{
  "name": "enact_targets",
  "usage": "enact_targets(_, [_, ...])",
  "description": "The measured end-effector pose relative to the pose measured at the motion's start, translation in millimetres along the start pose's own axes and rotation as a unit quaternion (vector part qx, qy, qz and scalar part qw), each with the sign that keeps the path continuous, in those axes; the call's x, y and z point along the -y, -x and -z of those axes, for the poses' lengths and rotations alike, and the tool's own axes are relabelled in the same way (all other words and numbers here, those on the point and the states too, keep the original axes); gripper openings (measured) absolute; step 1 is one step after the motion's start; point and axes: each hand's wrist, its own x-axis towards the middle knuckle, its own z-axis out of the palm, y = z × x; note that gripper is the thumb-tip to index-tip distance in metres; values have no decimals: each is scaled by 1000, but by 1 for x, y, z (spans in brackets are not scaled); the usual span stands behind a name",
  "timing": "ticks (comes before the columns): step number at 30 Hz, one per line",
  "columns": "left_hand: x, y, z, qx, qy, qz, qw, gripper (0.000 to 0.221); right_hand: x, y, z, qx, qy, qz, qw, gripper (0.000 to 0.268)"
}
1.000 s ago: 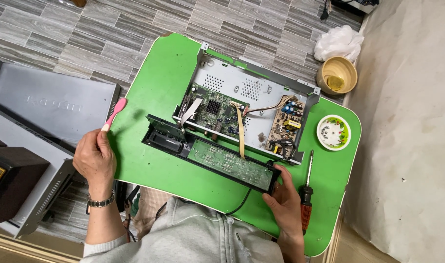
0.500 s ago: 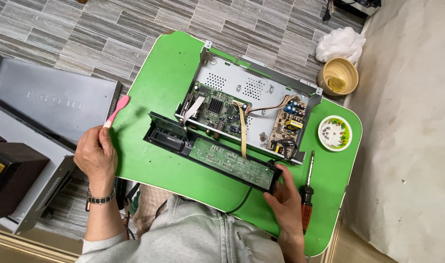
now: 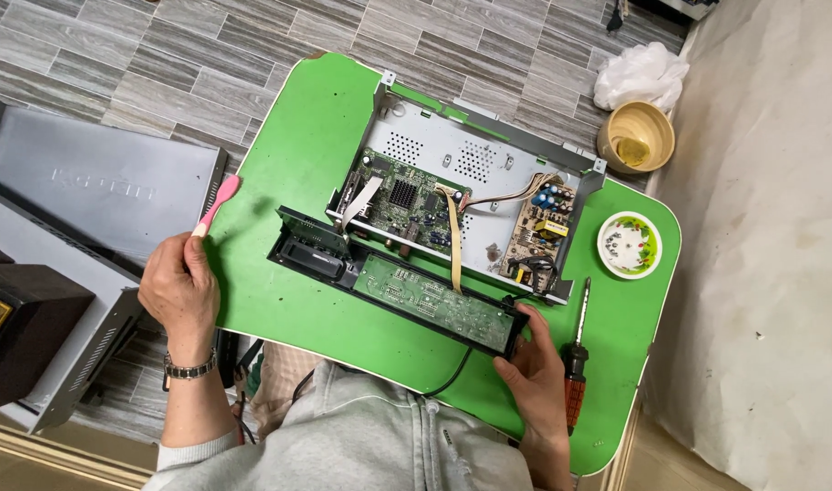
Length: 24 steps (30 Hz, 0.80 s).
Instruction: Cleaning internal components of an electronic device with a cloth and toothbrush and repositioning the front panel
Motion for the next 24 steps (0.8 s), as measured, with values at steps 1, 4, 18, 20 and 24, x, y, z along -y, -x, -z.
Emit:
enact_targets(1, [1,0,0,4,8,1,1000,36,-2,0,1,2,-19,4,1000,71])
enact_targets(4, [8,4,-5,-11,33,0,999,39,2,0,0,5,11,1,1000,70])
enact_targets(18, [-7,-1,8,-1,33,-15,999,34,4,0,-1,-3,22,-8,1000,72])
enact_targets(20, [-11,-3,14,5,43,-24,999,34,3,-1,-1,-4,17,-6,1000,72])
enact_targets(24, [-23,-7,36,10,100,-66,993,25,-2,-1,0,-2,-9,-3,1000,76])
